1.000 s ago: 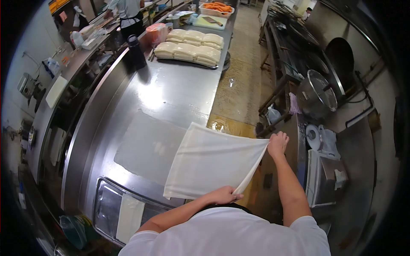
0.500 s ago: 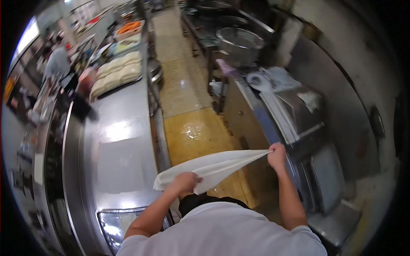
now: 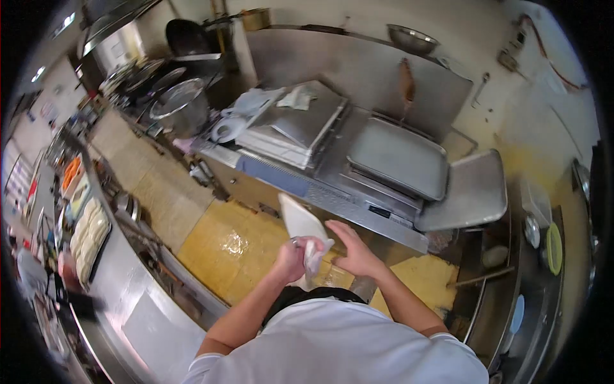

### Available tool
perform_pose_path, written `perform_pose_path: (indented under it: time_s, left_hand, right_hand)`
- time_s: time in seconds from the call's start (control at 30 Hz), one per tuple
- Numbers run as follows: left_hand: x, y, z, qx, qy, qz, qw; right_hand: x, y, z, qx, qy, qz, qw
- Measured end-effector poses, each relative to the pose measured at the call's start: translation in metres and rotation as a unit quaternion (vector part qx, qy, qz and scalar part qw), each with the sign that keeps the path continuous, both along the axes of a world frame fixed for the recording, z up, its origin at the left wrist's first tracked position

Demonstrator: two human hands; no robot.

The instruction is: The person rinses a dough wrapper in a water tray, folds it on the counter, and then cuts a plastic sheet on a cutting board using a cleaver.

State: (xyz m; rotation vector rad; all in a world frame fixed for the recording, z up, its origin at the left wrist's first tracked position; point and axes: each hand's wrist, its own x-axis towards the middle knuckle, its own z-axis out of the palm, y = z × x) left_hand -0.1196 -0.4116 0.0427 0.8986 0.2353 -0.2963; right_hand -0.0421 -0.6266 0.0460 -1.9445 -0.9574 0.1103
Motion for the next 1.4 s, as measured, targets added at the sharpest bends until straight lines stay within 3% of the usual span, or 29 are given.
perform_pose_path:
  time_s: [0.07,0.1,0.2,0.27,0.33,0.4,0.47,0.53,0.6,0.77,0.87,0.93,0.97,1.03,1.1,1.13,1.17,1.27,1.4]
  left_hand:
    - [0.025,-0.017,0.050,-0.034,-0.053,-0.091,0.994]
    - [0.034,-0.025,0.076,-0.052,-0.076,-0.135,0.987]
    - [0.066,-0.028,0.141,0.114,-0.201,-0.100,0.968]
    - [0.098,-0.014,0.158,0.213,-0.218,-0.061,0.951]
    - [0.141,0.002,0.161,0.289,-0.257,-0.015,0.922]
    - [0.187,0.008,0.167,0.417,-0.333,0.039,0.845]
    - [0.237,0.010,0.183,0.430,-0.306,0.074,0.846]
    - [0.299,0.021,0.194,0.449,-0.317,0.125,0.826]
    - [0.360,0.023,0.209,0.283,-0.355,0.183,0.872]
    - [0.438,0.040,0.247,0.144,-0.377,0.165,0.900]
    - [0.467,0.042,0.209,0.212,-0.323,0.127,0.914]
    - [0.509,0.056,0.127,0.294,-0.327,0.087,0.894]
    - [0.494,0.038,0.115,0.330,-0.324,0.079,0.883]
    - [0.496,0.012,0.056,0.348,-0.258,0.016,0.901]
    - [0.501,-0.013,-0.013,0.376,-0.276,-0.051,0.883]
    - [0.500,-0.026,-0.030,0.477,-0.239,-0.110,0.838]
    - [0.494,-0.040,-0.047,0.494,-0.261,-0.130,0.819]
    - [0.504,-0.065,-0.113,0.614,-0.372,-0.190,0.670]
    - [0.508,-0.076,-0.147,0.650,-0.368,-0.158,0.646]
  right_hand:
    - [0.005,-0.007,0.000,-0.011,0.005,0.019,1.000]
    - [0.015,-0.014,-0.022,-0.056,0.067,0.025,0.996]
    - [0.033,-0.053,-0.075,-0.132,0.149,-0.123,0.972]
    - [0.035,-0.095,-0.052,-0.197,0.143,-0.195,0.950]
    - [0.062,-0.150,-0.069,-0.280,0.157,-0.222,0.920]
    - [0.080,-0.182,-0.028,-0.240,0.160,-0.323,0.902]
    - [0.108,-0.215,0.016,-0.169,0.192,-0.397,0.882]
    - [0.135,-0.228,0.079,-0.077,0.085,-0.419,0.901]
    - [0.156,-0.225,0.158,0.009,0.135,-0.444,0.886]
    - [0.220,-0.236,0.217,0.112,-0.041,-0.468,0.875]
    - [0.260,-0.254,0.169,0.117,-0.063,-0.506,0.852]
    - [0.285,-0.276,0.106,-0.076,-0.125,-0.548,0.823]
    - [0.295,-0.285,0.070,-0.143,-0.137,-0.548,0.813]
    - [0.299,-0.268,0.031,-0.249,0.067,-0.524,0.812]
    - [0.308,-0.250,-0.032,-0.275,0.045,-0.502,0.819]
    - [0.311,-0.229,-0.037,-0.296,0.062,-0.470,0.829]
    - [0.316,-0.202,-0.041,-0.315,0.080,-0.437,0.839]
    - [0.332,-0.144,-0.066,-0.304,0.074,-0.389,0.866]
    - [0.355,-0.129,-0.089,-0.367,0.056,-0.333,0.867]
